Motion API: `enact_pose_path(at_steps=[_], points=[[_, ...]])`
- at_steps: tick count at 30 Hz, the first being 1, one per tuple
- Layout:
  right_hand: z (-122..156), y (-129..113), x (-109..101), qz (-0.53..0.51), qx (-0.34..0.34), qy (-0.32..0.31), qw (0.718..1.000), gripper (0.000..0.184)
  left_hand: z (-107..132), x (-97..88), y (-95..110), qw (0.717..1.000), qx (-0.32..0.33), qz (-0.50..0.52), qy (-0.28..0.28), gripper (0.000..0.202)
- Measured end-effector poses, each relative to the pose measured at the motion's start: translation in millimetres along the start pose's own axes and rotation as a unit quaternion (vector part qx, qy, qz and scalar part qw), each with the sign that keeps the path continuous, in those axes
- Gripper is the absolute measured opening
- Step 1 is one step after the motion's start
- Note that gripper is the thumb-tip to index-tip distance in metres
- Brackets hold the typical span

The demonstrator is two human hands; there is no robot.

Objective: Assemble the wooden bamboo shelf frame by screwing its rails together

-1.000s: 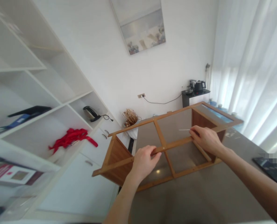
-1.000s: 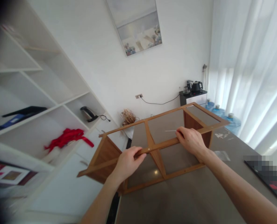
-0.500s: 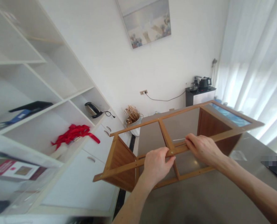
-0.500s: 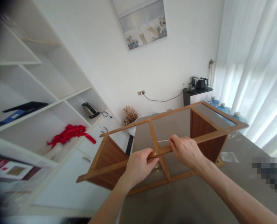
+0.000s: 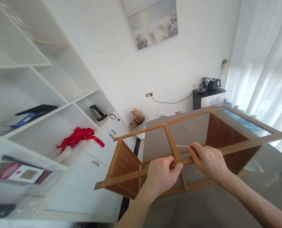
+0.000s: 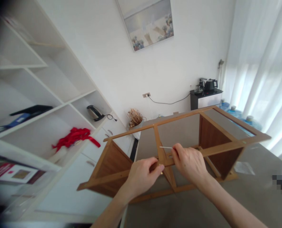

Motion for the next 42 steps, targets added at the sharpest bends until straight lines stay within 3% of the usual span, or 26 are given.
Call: enact_pose_path(at_steps=[3, 5, 6, 8, 10, 13, 16, 20, 28, 35, 42], points=[[3, -2, 0, 0.001, -0.032, 0.077, 0.997, 0.027, -3, -3.6, -5, 0.999, 0.024, 0.035, -0.029, 0.038], [3, -3, -1, -0.005, -0.05, 0.104, 0.993, 0.028, -21, -12.0, -15, 0.996, 0.036, 0.066, -0.056, 0.038], [3, -2, -1, -0.009, -0.056, 0.109, 0.992, 0.028, -37, -18.8, -22, 0.995, 0.031, 0.08, -0.054, 0.038], [3, -1, -1, -0.018, -0.063, 0.112, 0.991, 0.027, -80, -38.7, -40, 0.995, -0.024, 0.085, 0.044, 0.03], [3, -1, 0, -0.029, -0.066, 0.115, 0.991, 0.027, -128, -51.2, -58, 0.992, -0.055, 0.09, 0.072, 0.027], [3, 0, 0, -0.048, -0.075, 0.119, 0.989, 0.026, -185, -50.9, -77, 0.99, -0.076, 0.122, 0.014, 0.024], [3, 2, 1, -0.056, -0.082, 0.112, 0.989, 0.026, -210, -37.4, -89, 0.98, -0.084, 0.167, -0.063, 0.027], [0, 7, 2, -0.07, -0.085, 0.111, 0.988, 0.025, -214, -27.7, -102, 0.966, -0.086, 0.222, -0.099, 0.024], [-8, 15, 6, -0.103, -0.113, 0.116, 0.981, 0.022, -212, -31.0, -112, 0.952, -0.096, 0.276, -0.092, 0.025], [-11, 16, 7, -0.118, -0.107, 0.101, 0.982, 0.023, -208, -30.5, -107, 0.963, -0.08, 0.245, -0.074, 0.025], [-23, 24, 11, -0.111, -0.095, 0.066, 0.987, 0.023, -201, -35.4, -98, 0.986, -0.068, 0.15, -0.027, 0.027]])
Point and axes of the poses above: each hand's wrist, its own z-axis away from the middle knuckle, its own x-axis out of the palm, y = z × x, the point moved 3 cm from there along -z, towards the middle knuckle, and after that the axes turned 1 degree about -y, right-handed, at the moved point
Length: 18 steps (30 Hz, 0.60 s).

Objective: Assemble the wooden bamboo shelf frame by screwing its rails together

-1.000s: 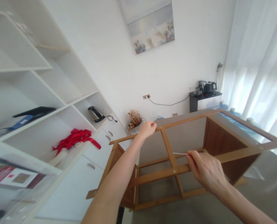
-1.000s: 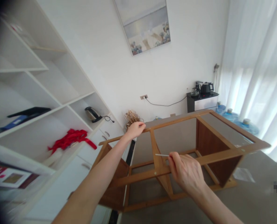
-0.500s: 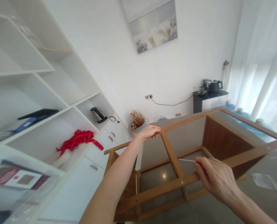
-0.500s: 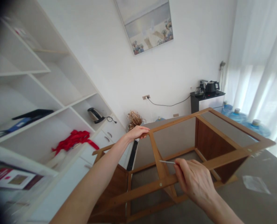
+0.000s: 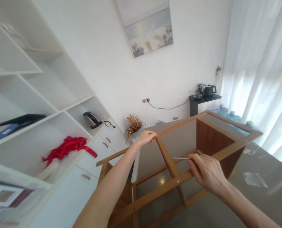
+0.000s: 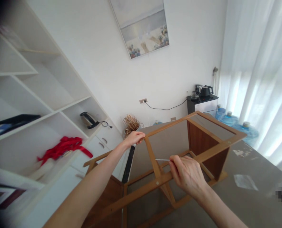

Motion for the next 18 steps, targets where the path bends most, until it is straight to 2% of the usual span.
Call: enact_pose_path(at_steps=[3, 6, 8, 10, 11, 13, 15, 18], points=[[1, 4, 2, 0.001, 0.008, -0.017, 1.0, 0.023, 25, 0.9, 20, 0.997, 0.034, -0.048, 0.048, 0.021], [2, 3, 2, 0.008, 0.018, -0.021, 1.0, 0.023, 74, 11.6, 49, 0.991, 0.09, -0.08, 0.066, 0.019], [1, 0, 0, 0.016, 0.027, -0.03, 0.999, 0.025, 113, 25.9, 69, 0.982, 0.15, -0.113, 0.017, 0.026], [-1, -2, -1, 0.03, 0.043, -0.05, 0.997, 0.027, 151, 40.6, 81, 0.98, 0.145, -0.132, -0.041, 0.025], [-3, -2, -2, 0.039, 0.054, -0.065, 0.996, 0.028, 168, 46.1, 86, 0.979, 0.139, -0.144, -0.035, 0.024], [-6, -3, -6, 0.057, 0.077, -0.1, 0.99, 0.03, 199, 56.2, 92, 0.975, 0.155, -0.158, 0.023, 0.022], [-10, -4, -10, 0.068, 0.09, -0.14, 0.984, 0.03, 222, 70.6, 90, 0.975, 0.161, -0.131, 0.075, 0.016], [-15, -13, -15, 0.059, 0.068, -0.196, 0.976, 0.028, 232, 106.7, 70, 0.992, 0.089, -0.082, 0.033, 0.031]])
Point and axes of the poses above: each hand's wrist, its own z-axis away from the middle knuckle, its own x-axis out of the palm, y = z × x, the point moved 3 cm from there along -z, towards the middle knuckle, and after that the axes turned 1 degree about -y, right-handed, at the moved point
